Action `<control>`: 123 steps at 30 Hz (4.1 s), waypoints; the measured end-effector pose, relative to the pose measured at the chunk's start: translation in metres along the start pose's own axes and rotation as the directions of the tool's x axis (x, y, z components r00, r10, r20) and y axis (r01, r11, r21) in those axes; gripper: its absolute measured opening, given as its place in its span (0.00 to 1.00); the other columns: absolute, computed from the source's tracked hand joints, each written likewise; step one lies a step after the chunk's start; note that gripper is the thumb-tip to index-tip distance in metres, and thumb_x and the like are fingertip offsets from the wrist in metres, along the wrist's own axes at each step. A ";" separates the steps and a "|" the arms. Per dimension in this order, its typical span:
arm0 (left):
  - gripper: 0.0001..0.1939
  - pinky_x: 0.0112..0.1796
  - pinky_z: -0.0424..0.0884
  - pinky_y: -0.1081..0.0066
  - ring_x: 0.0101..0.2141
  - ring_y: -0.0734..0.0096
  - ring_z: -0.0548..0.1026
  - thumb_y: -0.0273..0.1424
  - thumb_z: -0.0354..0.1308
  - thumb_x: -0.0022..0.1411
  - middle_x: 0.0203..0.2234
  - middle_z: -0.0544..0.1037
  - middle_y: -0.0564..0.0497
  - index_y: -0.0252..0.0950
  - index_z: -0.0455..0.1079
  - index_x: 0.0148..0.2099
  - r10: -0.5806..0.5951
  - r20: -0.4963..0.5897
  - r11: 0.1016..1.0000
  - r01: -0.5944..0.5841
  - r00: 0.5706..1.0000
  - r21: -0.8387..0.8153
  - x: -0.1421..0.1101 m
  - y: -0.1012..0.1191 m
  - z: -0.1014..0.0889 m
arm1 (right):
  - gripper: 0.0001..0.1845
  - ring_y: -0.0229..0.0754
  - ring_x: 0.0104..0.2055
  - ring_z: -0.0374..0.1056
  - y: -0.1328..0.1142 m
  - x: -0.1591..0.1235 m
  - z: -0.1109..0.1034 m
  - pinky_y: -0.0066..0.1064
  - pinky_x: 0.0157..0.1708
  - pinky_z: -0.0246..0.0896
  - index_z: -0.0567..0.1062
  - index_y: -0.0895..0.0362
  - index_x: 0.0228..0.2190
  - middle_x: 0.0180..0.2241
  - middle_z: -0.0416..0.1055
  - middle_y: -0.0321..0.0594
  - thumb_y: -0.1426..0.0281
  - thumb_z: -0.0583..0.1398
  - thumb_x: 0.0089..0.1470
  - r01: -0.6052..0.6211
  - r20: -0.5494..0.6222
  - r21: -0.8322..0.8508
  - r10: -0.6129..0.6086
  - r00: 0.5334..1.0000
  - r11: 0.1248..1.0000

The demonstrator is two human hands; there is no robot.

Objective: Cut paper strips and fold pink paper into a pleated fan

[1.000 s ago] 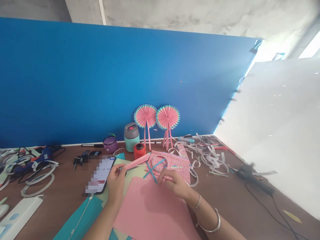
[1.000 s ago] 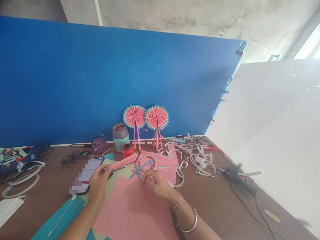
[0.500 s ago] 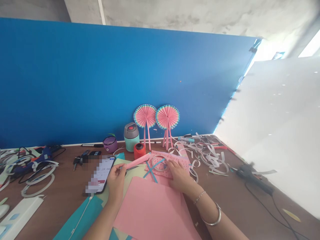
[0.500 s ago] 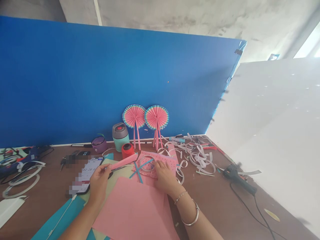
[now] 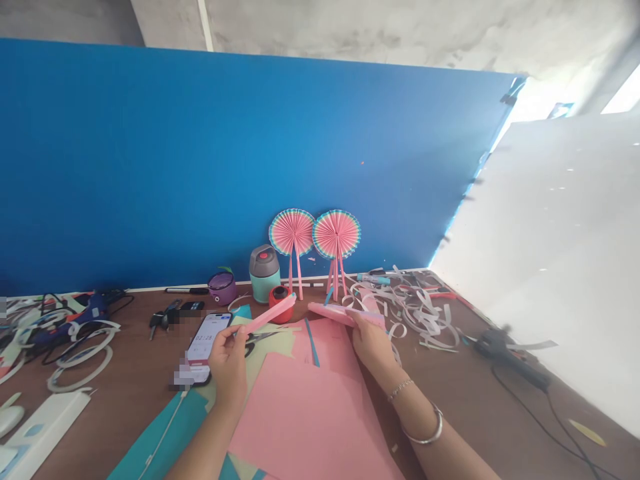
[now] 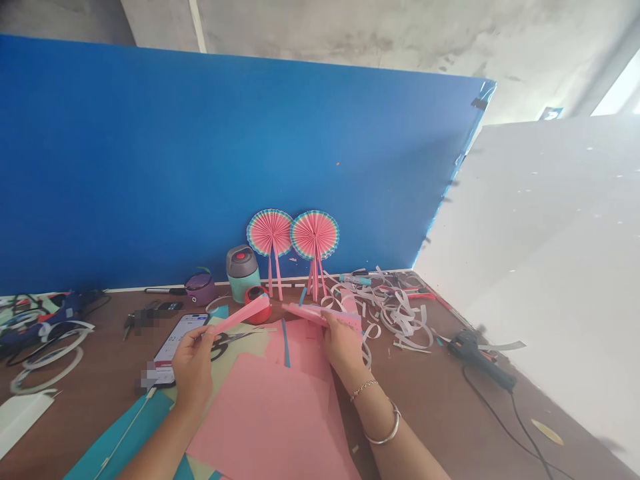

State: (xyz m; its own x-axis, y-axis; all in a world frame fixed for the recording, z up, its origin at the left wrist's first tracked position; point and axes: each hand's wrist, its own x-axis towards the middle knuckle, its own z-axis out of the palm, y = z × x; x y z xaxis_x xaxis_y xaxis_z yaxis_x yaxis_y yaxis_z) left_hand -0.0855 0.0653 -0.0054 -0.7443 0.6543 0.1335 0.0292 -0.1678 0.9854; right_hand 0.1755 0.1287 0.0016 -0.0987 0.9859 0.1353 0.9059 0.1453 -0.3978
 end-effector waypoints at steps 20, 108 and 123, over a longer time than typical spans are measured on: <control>0.15 0.33 0.67 0.69 0.30 0.66 0.71 0.44 0.59 0.53 0.26 0.73 0.52 0.36 0.70 0.34 0.053 0.098 0.993 -0.063 0.994 0.096 0.001 -0.009 0.000 | 0.27 0.52 0.51 0.60 0.003 -0.008 0.009 0.41 0.48 0.54 0.71 0.56 0.43 0.49 0.68 0.46 0.79 0.54 0.37 0.233 0.181 0.027 -0.234 0.955 0.972; 0.05 0.22 0.65 0.78 0.19 0.81 0.64 0.24 0.59 0.53 0.17 0.66 0.56 0.30 0.74 0.34 -0.305 0.657 0.452 0.712 0.689 -0.536 -0.001 -0.001 0.001 | 0.12 0.32 0.24 0.56 0.004 0.013 -0.006 0.25 0.26 0.57 0.78 0.56 0.30 0.21 0.59 0.30 0.62 0.67 0.43 0.088 -0.055 0.988 0.241 0.969 -0.128; 0.05 0.21 0.61 0.77 0.18 0.79 0.59 0.22 0.55 0.55 0.16 0.61 0.57 0.29 0.72 0.33 -0.296 0.733 0.365 0.782 0.613 -0.506 -0.005 0.009 0.002 | 0.07 0.39 0.28 0.70 -0.030 0.105 -0.084 0.28 0.27 0.65 0.75 0.59 0.25 0.24 0.73 0.41 0.68 0.63 0.42 -0.009 -0.067 0.961 0.266 0.962 0.276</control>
State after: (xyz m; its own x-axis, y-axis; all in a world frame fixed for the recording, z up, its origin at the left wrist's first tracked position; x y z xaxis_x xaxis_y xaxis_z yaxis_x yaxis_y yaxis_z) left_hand -0.0798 0.0617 0.0029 0.0243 0.9909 -0.1323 -0.9086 0.0771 0.4106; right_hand 0.1728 0.2212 0.1038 0.1739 0.9811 0.0851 -0.1452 0.1110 -0.9831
